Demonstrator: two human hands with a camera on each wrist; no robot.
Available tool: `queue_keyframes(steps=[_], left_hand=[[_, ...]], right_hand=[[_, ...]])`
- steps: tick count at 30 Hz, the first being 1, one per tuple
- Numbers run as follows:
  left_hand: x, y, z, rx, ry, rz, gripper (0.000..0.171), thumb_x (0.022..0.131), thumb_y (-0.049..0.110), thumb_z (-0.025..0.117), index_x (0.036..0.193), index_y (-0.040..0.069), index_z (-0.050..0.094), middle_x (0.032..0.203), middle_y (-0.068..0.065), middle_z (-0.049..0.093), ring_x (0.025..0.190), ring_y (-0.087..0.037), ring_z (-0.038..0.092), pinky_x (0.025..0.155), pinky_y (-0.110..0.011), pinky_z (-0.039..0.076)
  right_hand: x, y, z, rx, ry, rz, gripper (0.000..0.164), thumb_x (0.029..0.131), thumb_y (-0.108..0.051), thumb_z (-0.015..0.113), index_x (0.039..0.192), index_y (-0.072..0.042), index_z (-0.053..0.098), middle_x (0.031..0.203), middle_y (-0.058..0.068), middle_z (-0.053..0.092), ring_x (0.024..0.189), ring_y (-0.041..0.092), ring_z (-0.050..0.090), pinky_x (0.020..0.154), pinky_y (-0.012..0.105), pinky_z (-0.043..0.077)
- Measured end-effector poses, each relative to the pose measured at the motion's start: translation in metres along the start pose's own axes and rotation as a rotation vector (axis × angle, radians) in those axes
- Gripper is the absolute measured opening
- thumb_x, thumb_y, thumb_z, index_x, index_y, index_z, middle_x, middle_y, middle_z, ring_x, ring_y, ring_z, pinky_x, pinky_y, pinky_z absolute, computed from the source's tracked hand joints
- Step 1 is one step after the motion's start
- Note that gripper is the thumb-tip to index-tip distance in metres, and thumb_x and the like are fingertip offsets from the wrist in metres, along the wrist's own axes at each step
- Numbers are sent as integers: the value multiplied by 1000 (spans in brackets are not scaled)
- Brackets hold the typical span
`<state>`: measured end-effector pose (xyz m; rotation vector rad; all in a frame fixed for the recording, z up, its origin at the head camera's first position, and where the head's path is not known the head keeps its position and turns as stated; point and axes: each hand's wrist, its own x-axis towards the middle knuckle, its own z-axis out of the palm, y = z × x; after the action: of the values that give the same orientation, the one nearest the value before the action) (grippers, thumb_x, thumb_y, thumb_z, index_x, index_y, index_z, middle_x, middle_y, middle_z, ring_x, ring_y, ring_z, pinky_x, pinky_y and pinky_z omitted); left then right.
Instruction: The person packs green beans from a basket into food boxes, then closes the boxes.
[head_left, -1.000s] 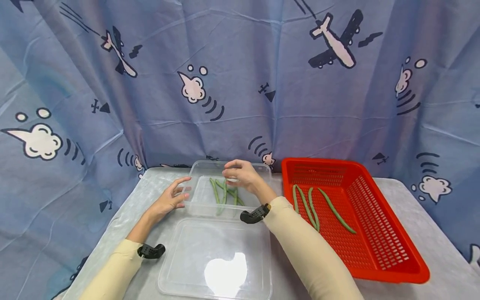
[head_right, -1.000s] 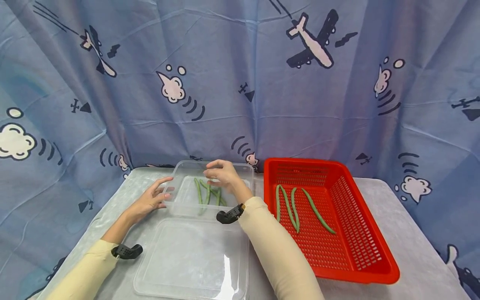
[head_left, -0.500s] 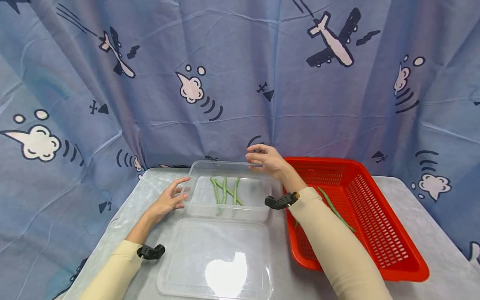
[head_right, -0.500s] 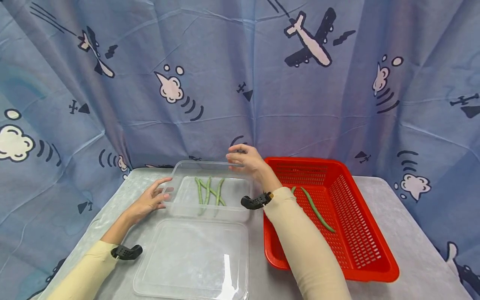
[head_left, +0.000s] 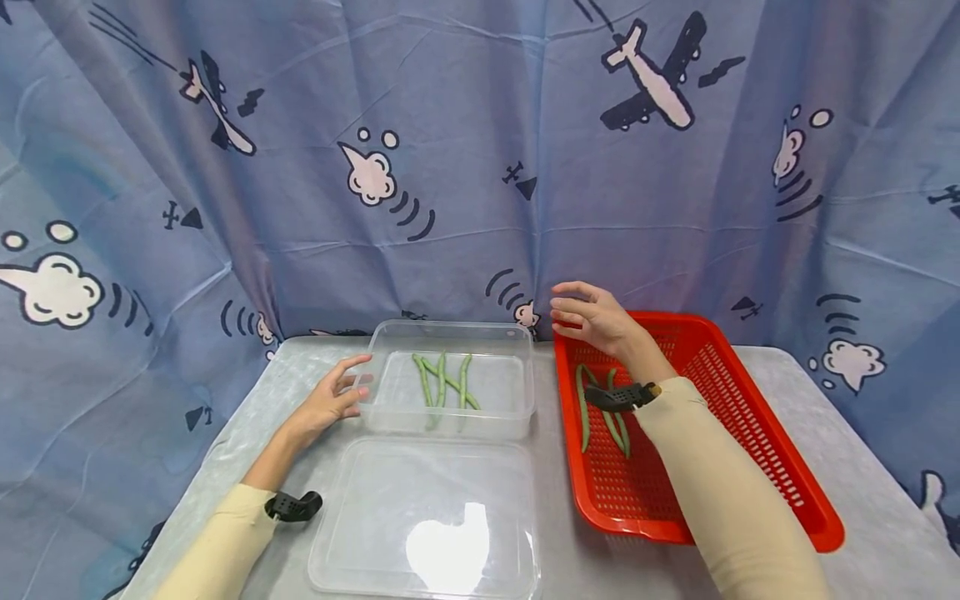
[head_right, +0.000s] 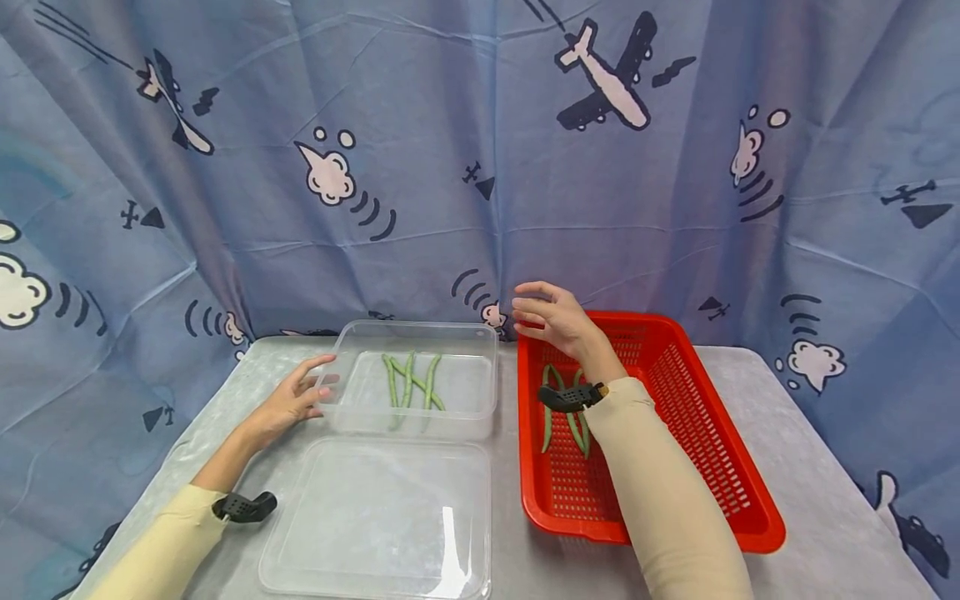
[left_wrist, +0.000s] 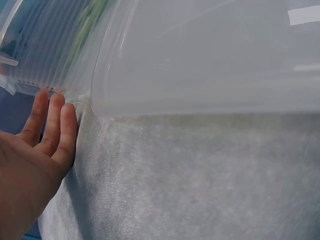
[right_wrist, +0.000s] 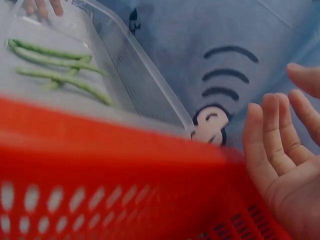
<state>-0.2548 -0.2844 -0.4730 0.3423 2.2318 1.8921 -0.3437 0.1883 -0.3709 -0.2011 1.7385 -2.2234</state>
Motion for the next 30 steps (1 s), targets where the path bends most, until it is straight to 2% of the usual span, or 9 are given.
queue_keyframes(steps=[5, 13, 16, 19, 21, 24, 27, 30], left_hand=[[-1, 0, 0, 8, 2, -3, 60, 106, 5, 53, 160, 9, 26, 153, -33, 32, 134, -51, 37, 90, -50, 50], [-1, 1, 2, 5, 11, 0, 60, 106, 4, 53, 159, 10, 27, 152, -32, 33, 134, -51, 37, 91, -51, 49], [-2, 2, 2, 4, 10, 1, 60, 106, 4, 53, 159, 9, 26, 152, -33, 33, 134, -51, 36, 91, -51, 49], [-2, 2, 2, 5, 9, 0, 60, 106, 4, 53, 159, 8, 26, 152, -33, 32, 135, -51, 36, 92, -51, 49], [-2, 2, 2, 4, 8, -1, 60, 106, 5, 53, 159, 9, 26, 153, -33, 32, 135, -51, 36, 92, -52, 49], [-2, 1, 2, 10, 12, -4, 59, 106, 5, 53, 160, 11, 27, 153, -32, 31, 135, -50, 35, 93, -53, 48], [-2, 1, 2, 19, 17, -9, 59, 106, 6, 53, 159, 14, 29, 152, -31, 31, 135, -50, 34, 94, -55, 47], [-2, 1, 2, 20, 15, -9, 59, 106, 7, 53, 160, 14, 29, 152, -31, 31, 135, -50, 34, 94, -55, 47]], right_hand=[[-6, 2, -16, -14, 5, -6, 39, 100, -5, 65, 135, 1, 50, 123, 11, 51, 101, 26, 62, 89, 37, 55], [-23, 9, -51, -78, 9, -7, 38, 103, -7, 61, 138, 1, 47, 122, 7, 57, 110, 27, 62, 90, 33, 53], [-29, 17, -68, -190, 15, 4, 43, 103, -11, 61, 141, 4, 45, 116, 3, 60, 112, 30, 60, 91, 33, 52], [-37, 25, -82, -371, 31, 15, 52, 103, -17, 65, 144, 5, 43, 116, 0, 61, 112, 34, 56, 91, 33, 52], [-42, 30, -90, -489, 36, 16, 54, 101, -20, 68, 144, 5, 46, 118, 3, 61, 107, 36, 55, 88, 35, 53], [-47, 37, -98, -614, 36, 10, 55, 98, -23, 72, 140, 4, 51, 113, 12, 63, 90, 29, 55, 76, 34, 52], [-50, 44, -104, -674, 30, -2, 52, 96, -22, 74, 136, 6, 55, 105, 21, 64, 75, 26, 52, 66, 34, 49], [-54, 49, -107, -750, 37, -19, 50, 95, -20, 75, 133, 6, 56, 100, 22, 66, 76, 27, 56, 67, 34, 50]])
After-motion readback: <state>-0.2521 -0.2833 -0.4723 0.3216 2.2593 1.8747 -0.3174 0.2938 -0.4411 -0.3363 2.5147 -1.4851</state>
